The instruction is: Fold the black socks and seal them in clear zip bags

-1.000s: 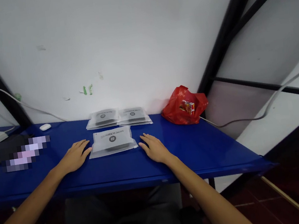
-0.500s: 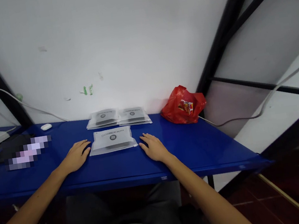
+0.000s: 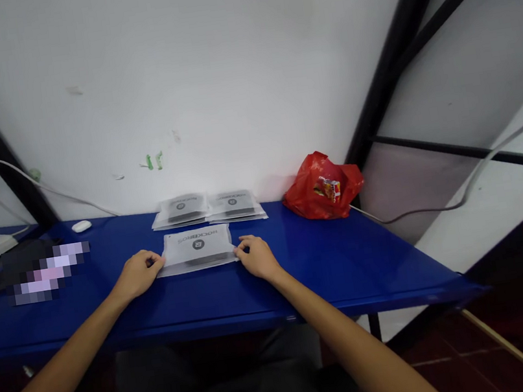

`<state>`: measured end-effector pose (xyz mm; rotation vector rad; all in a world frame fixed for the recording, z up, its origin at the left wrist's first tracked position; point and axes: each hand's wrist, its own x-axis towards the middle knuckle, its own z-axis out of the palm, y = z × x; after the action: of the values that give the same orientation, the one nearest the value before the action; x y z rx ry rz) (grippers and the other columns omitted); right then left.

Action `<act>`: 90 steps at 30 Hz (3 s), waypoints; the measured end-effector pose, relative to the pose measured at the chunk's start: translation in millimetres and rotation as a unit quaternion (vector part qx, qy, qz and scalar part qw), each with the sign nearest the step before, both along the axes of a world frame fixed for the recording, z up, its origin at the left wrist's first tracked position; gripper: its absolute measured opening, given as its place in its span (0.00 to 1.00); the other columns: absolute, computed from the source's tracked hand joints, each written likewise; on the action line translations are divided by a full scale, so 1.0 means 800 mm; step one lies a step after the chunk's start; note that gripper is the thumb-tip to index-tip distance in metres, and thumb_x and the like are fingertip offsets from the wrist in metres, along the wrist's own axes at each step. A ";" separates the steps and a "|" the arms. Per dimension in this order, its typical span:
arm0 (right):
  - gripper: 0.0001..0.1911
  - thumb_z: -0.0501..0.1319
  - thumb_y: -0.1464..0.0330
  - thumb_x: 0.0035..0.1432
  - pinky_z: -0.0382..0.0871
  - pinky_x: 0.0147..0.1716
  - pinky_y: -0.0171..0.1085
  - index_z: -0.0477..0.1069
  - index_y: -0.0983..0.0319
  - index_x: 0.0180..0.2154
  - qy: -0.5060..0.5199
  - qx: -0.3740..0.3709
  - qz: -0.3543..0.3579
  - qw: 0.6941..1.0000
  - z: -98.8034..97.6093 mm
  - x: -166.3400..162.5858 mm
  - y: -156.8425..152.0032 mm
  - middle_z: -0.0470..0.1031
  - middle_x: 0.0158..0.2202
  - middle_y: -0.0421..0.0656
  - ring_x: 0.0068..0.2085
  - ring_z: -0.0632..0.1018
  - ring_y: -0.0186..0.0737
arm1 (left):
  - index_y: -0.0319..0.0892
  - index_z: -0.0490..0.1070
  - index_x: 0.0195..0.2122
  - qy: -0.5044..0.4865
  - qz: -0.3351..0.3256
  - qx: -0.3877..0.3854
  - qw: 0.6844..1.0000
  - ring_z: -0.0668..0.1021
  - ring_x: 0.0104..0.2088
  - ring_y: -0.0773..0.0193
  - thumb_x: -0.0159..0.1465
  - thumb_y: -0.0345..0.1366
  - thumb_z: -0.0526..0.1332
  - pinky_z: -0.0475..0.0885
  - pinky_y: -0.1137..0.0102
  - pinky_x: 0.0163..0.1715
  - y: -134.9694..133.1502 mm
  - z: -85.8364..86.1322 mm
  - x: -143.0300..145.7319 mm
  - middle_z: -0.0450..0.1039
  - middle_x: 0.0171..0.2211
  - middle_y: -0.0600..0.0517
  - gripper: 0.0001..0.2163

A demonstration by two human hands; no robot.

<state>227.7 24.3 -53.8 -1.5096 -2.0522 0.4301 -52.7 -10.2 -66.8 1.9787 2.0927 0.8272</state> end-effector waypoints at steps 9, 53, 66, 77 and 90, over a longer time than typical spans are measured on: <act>0.09 0.57 0.67 0.53 0.60 0.54 0.49 0.73 0.60 0.24 0.052 0.141 -0.004 0.989 0.030 0.016 -0.003 0.70 0.53 0.46 0.53 0.70 0.48 | 0.43 0.70 0.32 0.015 -0.011 0.127 0.992 0.71 0.38 0.59 0.61 0.38 0.53 0.68 0.63 0.41 -0.004 0.051 0.025 0.70 0.37 0.50 0.09; 0.31 0.43 0.56 0.63 0.43 0.63 0.49 0.52 0.66 0.61 -0.135 0.164 0.084 0.974 0.005 -0.046 0.215 0.47 0.66 0.49 0.66 0.46 0.48 | 0.36 0.47 0.63 0.174 -0.168 0.058 0.969 0.50 0.65 0.55 0.66 0.49 0.40 0.47 0.58 0.61 0.247 0.025 0.078 0.46 0.65 0.41 0.29; 0.35 0.42 0.53 0.63 0.43 0.62 0.49 0.47 0.70 0.63 -0.172 0.092 0.036 0.980 0.010 -0.026 0.206 0.46 0.65 0.54 0.65 0.49 0.49 | 0.36 0.50 0.62 0.177 -0.104 0.025 0.978 0.51 0.64 0.52 0.66 0.51 0.39 0.46 0.54 0.60 0.234 0.020 0.048 0.47 0.64 0.39 0.30; 0.28 0.45 0.58 0.64 0.49 0.61 0.48 0.55 0.68 0.60 -0.135 0.180 0.043 0.973 0.027 -0.036 0.106 0.54 0.63 0.55 0.63 0.56 0.48 | 0.36 0.51 0.62 0.155 -0.106 0.108 0.976 0.53 0.63 0.53 0.67 0.48 0.41 0.49 0.59 0.61 0.130 0.029 0.053 0.49 0.64 0.41 0.27; 0.25 0.49 0.61 0.63 0.51 0.60 0.47 0.61 0.67 0.57 -0.133 0.035 0.078 0.987 -0.030 -0.036 0.041 0.57 0.61 0.54 0.62 0.58 0.49 | 0.41 0.61 0.58 0.120 -0.099 -0.024 0.988 0.57 0.62 0.54 0.65 0.47 0.44 0.52 0.57 0.59 0.059 -0.020 0.048 0.56 0.62 0.45 0.24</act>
<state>199.2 57.4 -77.8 -1.4339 -2.3772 0.2210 -14.4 36.7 -82.9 2.3134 1.9652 0.5208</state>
